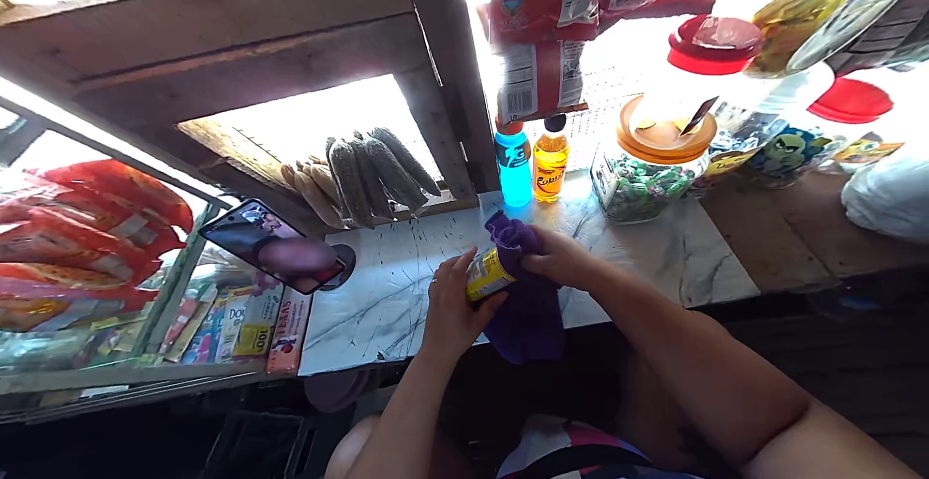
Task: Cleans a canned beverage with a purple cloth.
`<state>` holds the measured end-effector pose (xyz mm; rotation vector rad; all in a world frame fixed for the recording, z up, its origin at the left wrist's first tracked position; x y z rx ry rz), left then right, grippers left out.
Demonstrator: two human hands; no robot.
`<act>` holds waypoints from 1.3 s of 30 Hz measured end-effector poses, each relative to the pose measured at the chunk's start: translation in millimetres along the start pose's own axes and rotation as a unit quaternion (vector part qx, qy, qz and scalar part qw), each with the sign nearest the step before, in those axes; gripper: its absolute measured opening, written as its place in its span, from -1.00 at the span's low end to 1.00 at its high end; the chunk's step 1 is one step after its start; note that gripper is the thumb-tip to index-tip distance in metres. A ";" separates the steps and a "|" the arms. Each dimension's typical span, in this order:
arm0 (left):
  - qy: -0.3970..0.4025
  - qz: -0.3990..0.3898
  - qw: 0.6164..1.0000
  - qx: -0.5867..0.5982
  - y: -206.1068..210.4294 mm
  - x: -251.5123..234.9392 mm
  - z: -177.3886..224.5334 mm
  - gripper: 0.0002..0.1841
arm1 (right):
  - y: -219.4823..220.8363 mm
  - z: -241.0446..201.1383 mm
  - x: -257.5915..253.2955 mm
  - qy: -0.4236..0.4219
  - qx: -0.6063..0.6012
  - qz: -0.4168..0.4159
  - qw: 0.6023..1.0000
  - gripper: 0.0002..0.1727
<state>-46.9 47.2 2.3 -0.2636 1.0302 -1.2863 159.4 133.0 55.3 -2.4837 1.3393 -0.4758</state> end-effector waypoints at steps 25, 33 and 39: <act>-0.054 -0.023 0.998 -0.009 -9.5 5.8 2.9 -0.35 | 19.9 -11.1 22.5 0.158 -0.308 -0.099 0.933 -0.79; -0.090 0.096 0.990 0.048 -16.9 -2.5 -3.2 -0.28 | 3.2 -7.3 15.5 -0.012 -0.391 -0.023 0.920 -0.71; -0.029 0.127 0.985 0.109 -8.0 3.7 4.6 -0.27 | -21.2 -2.4 17.4 -0.186 -0.428 0.095 0.879 -0.78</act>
Point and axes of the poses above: each hand's wrist, its own x-axis away from the middle knuckle, its own y-axis out of the palm, z = x × y, the point moved 2 cm from there along -x, towards the middle knuckle, and after that the axes turned 2 degrees about z, right-handed, at the moved point
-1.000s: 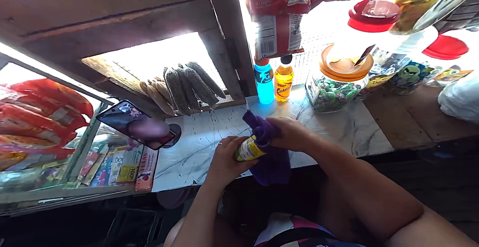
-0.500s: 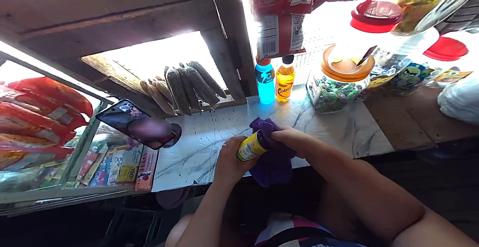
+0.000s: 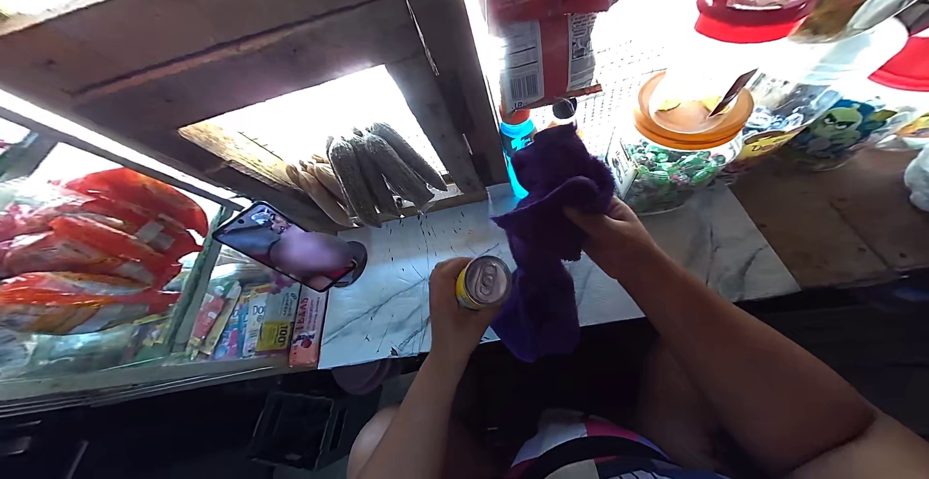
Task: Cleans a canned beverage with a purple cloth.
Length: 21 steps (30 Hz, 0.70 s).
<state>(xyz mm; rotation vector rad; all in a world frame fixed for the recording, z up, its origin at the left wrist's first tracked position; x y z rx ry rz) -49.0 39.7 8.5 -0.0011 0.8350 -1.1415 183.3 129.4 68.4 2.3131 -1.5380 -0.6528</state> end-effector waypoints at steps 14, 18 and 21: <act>-0.048 -0.042 0.988 0.143 5.2 12.9 -5.2 -0.18 | 5.2 -1.6 7.4 -0.067 0.042 -0.065 0.995 -0.84; -0.054 -0.047 0.983 0.171 3.4 12.7 -2.9 -0.19 | 5.6 -0.5 8.1 -0.057 0.042 -0.053 0.996 -0.81; -0.049 -0.067 0.974 0.213 3.8 13.8 -2.4 -0.24 | 5.5 -0.2 8.9 -0.053 0.040 -0.047 0.997 -0.80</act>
Point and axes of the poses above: each hand's wrist, its own x-axis away from the middle knuckle, its own y-axis out of the palm, z = x × y, the point moved 2 cm from there along -x, towards the middle knuckle, and after that the axes turned 2 degrees about z, right-handed, at the moved point
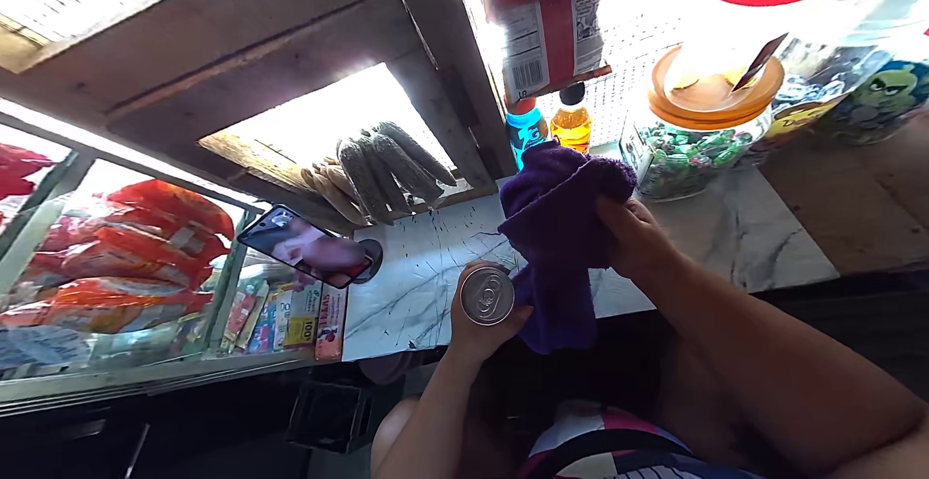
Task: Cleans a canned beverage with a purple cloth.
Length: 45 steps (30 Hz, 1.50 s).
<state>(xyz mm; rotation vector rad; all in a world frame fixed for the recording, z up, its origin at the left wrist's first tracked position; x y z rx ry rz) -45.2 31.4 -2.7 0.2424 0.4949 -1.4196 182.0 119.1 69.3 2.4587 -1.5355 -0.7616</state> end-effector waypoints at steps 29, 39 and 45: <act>-0.041 -0.158 0.972 -0.170 -8.8 -13.5 7.2 -0.27 | 8.2 0.0 1.0 -0.114 0.146 -0.165 0.969 -0.80; -0.094 -0.175 0.957 -0.214 -0.5 -5.8 15.1 -0.40 | 32.1 11.7 9.8 0.128 0.304 -0.293 0.897 -0.42; -0.092 -0.131 0.965 -0.207 4.4 -6.9 6.7 -0.27 | 45.1 25.3 16.1 0.063 0.374 -0.120 0.918 -0.60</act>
Point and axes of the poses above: each hand's wrist, its own x-axis away from the middle knuckle, its own y-axis out of the palm, z = x × y, the point moved 2 cm from there along -x, towards the middle knuckle, and after that the axes turned 2 degrees about z, right-handed, at the moved point
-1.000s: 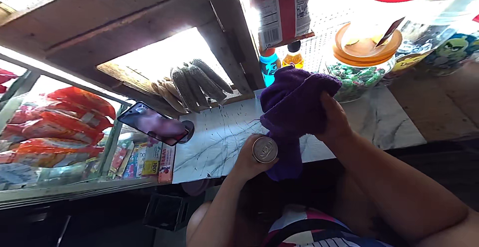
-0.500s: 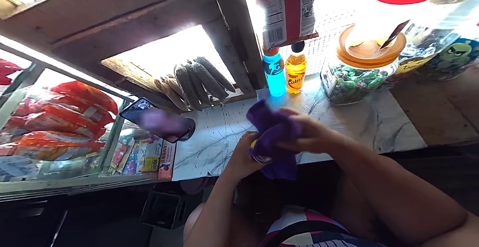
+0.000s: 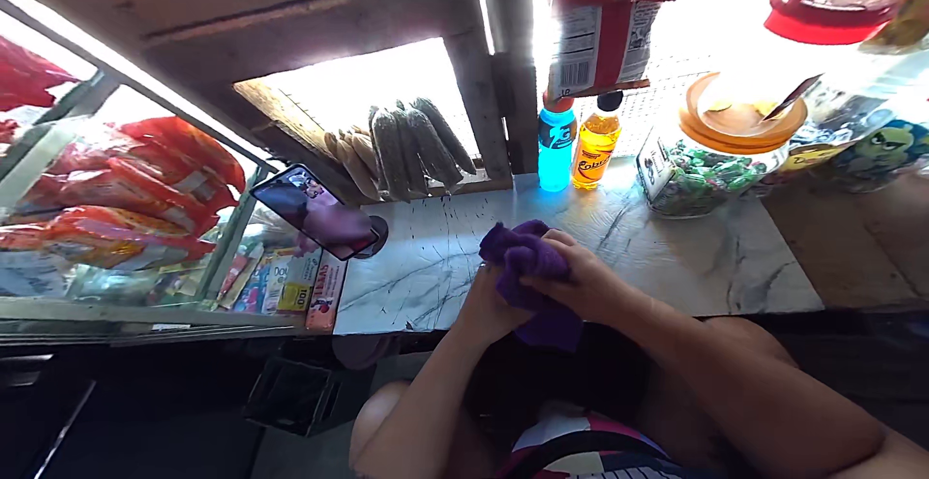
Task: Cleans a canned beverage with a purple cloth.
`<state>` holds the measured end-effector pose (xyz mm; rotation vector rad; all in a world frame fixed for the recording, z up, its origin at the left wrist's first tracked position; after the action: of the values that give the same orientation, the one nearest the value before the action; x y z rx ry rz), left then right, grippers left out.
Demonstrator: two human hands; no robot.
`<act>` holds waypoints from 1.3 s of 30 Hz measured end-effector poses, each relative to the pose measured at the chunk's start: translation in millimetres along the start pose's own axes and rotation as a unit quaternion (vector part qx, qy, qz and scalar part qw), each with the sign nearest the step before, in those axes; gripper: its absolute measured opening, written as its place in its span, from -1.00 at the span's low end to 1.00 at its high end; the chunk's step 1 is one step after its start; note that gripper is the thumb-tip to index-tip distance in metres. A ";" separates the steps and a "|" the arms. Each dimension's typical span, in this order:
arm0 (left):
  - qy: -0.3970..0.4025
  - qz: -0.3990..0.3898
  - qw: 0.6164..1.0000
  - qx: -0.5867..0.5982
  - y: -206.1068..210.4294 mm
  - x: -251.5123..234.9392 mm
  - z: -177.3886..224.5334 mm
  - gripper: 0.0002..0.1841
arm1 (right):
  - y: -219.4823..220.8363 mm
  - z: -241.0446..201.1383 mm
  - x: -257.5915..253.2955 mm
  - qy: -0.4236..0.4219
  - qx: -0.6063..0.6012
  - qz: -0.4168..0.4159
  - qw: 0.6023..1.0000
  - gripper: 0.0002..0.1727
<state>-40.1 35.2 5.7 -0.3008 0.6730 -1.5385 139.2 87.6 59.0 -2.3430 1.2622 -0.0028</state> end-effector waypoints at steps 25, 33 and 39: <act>0.013 0.040 0.999 -0.033 5.0 -1.7 -2.2 -0.28 | -3.5 1.0 -4.0 0.014 0.014 0.041 0.999 -0.70; -0.012 -0.007 1.000 0.016 -2.6 -8.8 -2.6 -0.25 | -40.6 6.4 -10.6 0.105 -0.148 -0.157 0.971 -0.57; 0.035 -0.007 0.997 -0.074 0.5 -3.2 -2.9 -0.30 | -31.0 0.6 -6.4 0.059 -0.072 -0.228 0.969 -0.33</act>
<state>-41.0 39.0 3.8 -0.3642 0.8442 -1.5214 160.1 107.2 72.6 -2.7444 0.7674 -0.2085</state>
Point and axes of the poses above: each hand's wrist, its own x-axis away from the middle knuckle, its own y-axis out of the palm, z = x × y, the point moved 2 cm from there along -x, towards the middle knuckle, and after that the axes turned 2 degrees about z, right-handed, at the moved point
